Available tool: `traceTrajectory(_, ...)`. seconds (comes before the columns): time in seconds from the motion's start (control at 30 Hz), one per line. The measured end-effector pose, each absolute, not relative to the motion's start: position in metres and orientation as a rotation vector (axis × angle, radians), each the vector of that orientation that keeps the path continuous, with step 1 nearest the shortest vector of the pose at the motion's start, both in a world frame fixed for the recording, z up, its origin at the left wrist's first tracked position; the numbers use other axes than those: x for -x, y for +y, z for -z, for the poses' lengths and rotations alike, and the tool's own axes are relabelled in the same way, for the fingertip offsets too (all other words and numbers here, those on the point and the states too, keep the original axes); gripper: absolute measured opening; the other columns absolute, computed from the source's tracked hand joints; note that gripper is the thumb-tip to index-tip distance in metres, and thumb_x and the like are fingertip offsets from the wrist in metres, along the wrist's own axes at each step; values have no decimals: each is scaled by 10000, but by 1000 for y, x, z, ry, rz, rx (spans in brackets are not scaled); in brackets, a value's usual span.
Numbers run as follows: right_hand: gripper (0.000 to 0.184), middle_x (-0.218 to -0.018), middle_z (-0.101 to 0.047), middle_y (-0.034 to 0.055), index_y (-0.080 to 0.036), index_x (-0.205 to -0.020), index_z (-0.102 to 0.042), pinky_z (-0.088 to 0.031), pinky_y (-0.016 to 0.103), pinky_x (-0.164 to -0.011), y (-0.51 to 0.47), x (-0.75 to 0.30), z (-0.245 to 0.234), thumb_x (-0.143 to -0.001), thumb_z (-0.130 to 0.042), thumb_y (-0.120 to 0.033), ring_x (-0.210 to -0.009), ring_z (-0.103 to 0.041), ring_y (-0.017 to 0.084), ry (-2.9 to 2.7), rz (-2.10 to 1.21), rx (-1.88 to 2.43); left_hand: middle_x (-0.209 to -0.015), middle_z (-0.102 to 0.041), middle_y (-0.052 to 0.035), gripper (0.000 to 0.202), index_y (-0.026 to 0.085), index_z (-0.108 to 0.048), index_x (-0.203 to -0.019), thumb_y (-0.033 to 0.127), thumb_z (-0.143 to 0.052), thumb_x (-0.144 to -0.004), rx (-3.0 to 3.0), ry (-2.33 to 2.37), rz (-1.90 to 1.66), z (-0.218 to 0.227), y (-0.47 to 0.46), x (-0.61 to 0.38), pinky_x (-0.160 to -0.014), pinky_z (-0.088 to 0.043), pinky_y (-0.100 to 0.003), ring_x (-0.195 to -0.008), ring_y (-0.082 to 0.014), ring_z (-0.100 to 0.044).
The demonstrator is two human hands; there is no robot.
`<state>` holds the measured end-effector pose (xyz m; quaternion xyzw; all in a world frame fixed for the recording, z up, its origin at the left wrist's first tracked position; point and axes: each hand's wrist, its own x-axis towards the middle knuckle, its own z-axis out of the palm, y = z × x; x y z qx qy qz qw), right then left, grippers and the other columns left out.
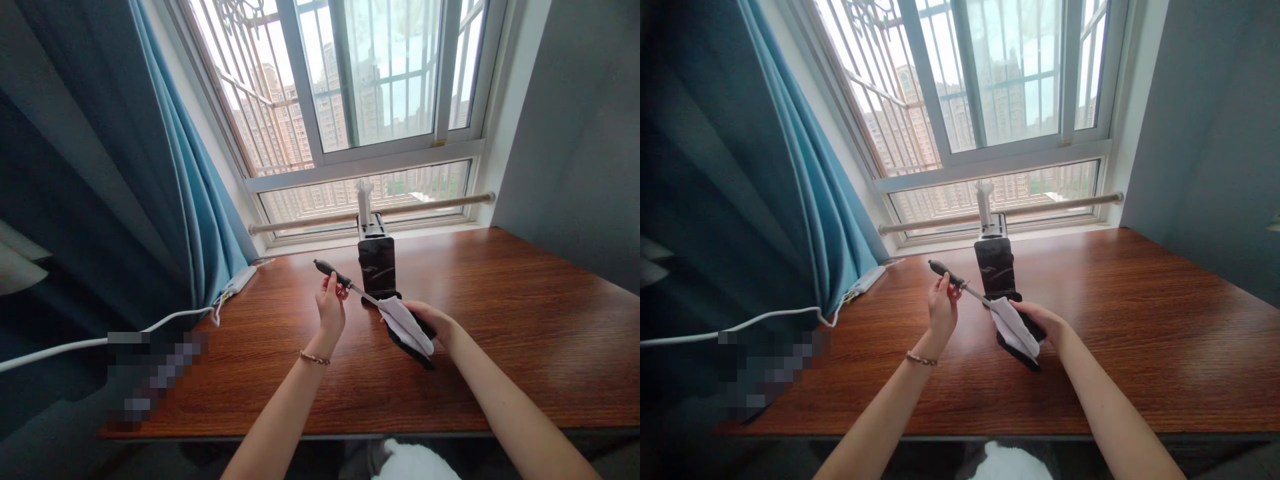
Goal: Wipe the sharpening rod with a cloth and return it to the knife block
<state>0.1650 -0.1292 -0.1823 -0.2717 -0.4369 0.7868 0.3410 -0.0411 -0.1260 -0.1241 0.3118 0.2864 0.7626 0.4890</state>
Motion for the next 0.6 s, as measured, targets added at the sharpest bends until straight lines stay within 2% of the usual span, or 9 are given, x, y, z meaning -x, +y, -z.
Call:
traceTrajectory(0.13,274,-852,-675,89,-85,-978,-632,-445,181,-513,-125,-187,169,-753,-572,-229,-595,-608,119,-1258,-2127,752,-557,-452,42,293,150,-454,-686,340,-674,-649,-712,695,-1523,147,-117,64,-452,-306,-142,-491,-42,-429)
traceTrajectory(0.27,233,-716,-673,76,-56,-914,-657,-388,179,-445,-116,-205,169,-741,-577,-190,-496,-560,104,-1374,-2127,797,-547,-492,-17,381,142,-461,-630,492,-610,-653,-697,749,-1234,169,-110,86,-400,-278,-157,-469,-79,-444)
traceTrajectory(0.4,189,-596,-649,56,-37,-849,-668,-360,170,-405,-115,-213,170,-716,-602,-153,-458,-539,100,-1479,-2078,940,-492,-481,-32,324,133,-482,-602,428,-602,-657,-726,836,-1056,187,-104,97,-354,-192,-149,-405,-68,-387)
traceTrajectory(0.5,205,-547,-632,62,-43,-772,-657,-349,178,-370,-119,-221,167,-738,-591,-234,-438,-546,120,-1414,-2035,1010,-432,-408,1,296,143,-445,-552,385,-578,-658,-763,846,-1049,193,-103,97,-344,-123,-155,-359,-38,-274)
traceTrajectory(0.6,308,-639,-665,100,-56,-790,-640,-431,229,-433,-119,-232,167,-773,-547,-349,-522,-607,177,-1276,-2022,996,-431,-377,14,292,145,-440,-547,389,-576,-631,-790,850,-1081,193,-107,94,-349,-118,-161,-366,-35,-246)
